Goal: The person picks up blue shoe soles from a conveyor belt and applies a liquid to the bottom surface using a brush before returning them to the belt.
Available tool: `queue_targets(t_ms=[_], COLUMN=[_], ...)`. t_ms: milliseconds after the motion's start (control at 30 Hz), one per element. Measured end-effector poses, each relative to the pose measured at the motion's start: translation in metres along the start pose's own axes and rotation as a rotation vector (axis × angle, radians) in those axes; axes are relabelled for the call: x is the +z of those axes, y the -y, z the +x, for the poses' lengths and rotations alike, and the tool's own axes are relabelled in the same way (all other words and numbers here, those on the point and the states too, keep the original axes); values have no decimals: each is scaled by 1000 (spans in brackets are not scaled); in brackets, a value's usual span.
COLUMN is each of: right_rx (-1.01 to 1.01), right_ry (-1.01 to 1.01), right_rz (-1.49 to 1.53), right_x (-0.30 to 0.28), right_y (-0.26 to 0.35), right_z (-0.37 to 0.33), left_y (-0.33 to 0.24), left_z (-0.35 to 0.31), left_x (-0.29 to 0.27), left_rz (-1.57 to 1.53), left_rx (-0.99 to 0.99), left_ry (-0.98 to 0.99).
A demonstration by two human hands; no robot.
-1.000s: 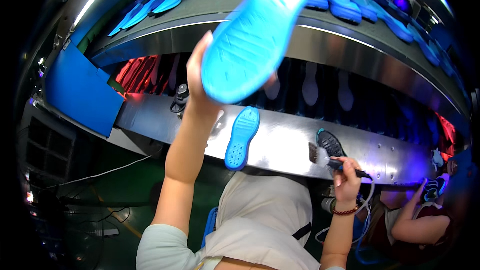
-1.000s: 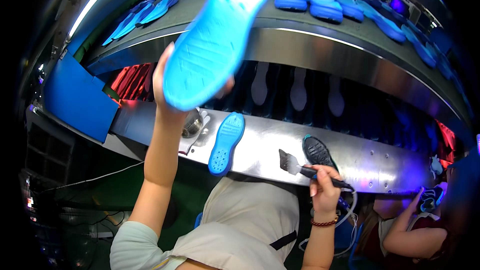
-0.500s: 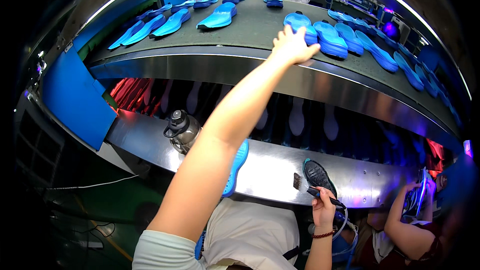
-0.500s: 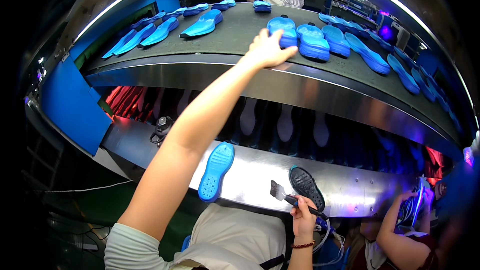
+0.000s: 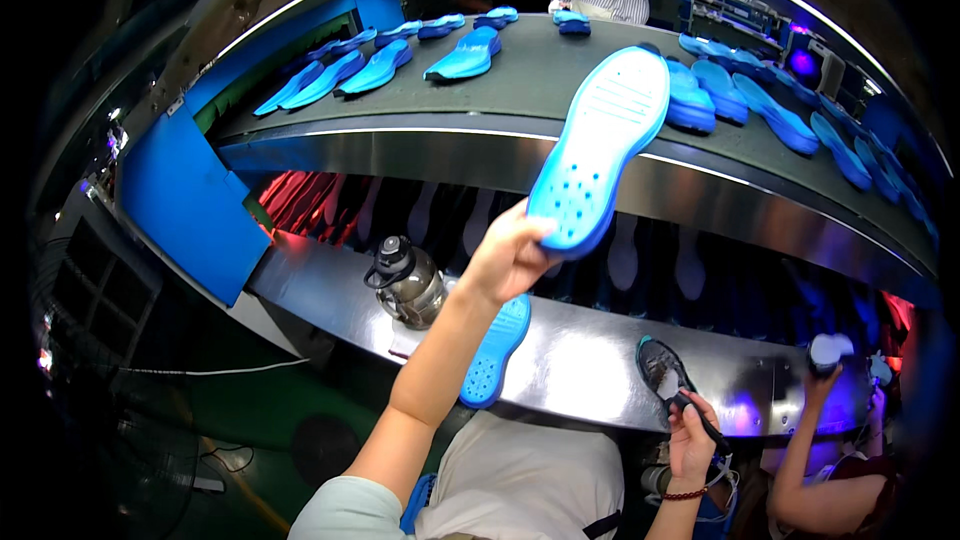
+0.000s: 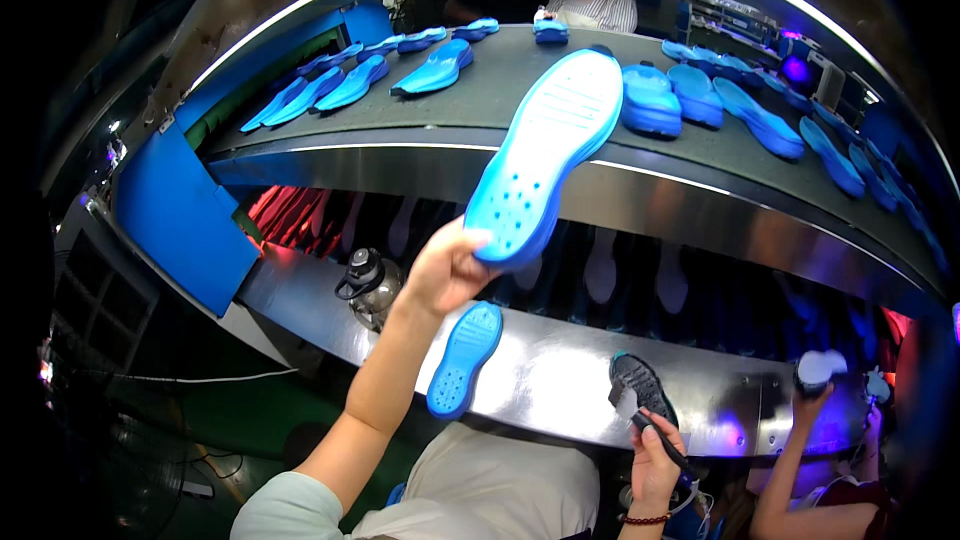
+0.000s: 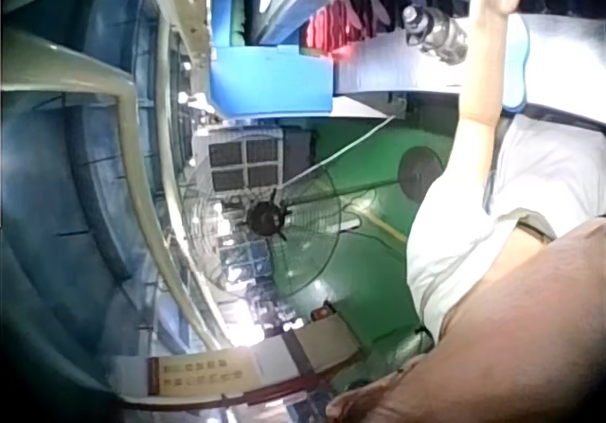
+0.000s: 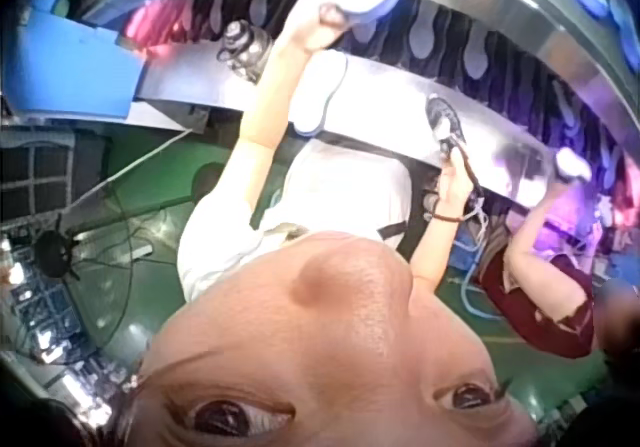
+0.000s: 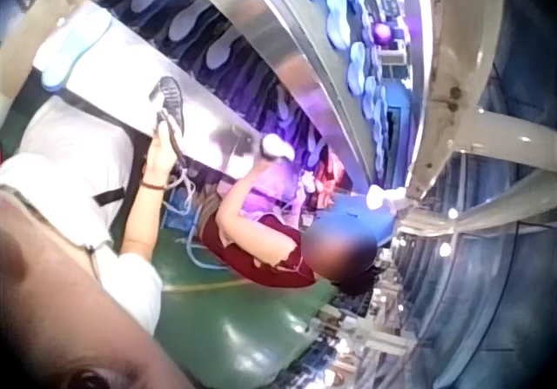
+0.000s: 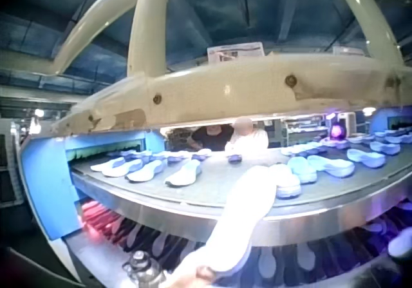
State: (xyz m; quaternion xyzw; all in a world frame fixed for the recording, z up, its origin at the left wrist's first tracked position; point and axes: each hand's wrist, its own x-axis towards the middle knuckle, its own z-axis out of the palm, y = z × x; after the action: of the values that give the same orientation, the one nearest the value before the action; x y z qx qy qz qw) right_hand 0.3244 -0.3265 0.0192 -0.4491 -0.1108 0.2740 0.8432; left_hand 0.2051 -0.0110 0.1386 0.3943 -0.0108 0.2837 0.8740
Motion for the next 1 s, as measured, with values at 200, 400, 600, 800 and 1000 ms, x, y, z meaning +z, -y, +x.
queue_targets(t_ms=[200,400,600,800,1000], right_rx=[-29,89,148,-359,-301], right_ry=[75,222,186,334,761], right_rz=[54,-117,-165,-908,-1090], right_x=[12,23,46,98,76], right_y=[3,-42,-45,-50,-33], right_z=[-11,11,41,14,-28], left_y=[103,171,164,183,149], left_z=[-109,-143,-139,-145,-134], left_x=[-50,-44,-21,-20,-50], left_rz=[-500,-639,-576,-416,-220], left_rx=[-436,-608,-594,-489,-418], left_ry=[227,49,1,-277,-319])
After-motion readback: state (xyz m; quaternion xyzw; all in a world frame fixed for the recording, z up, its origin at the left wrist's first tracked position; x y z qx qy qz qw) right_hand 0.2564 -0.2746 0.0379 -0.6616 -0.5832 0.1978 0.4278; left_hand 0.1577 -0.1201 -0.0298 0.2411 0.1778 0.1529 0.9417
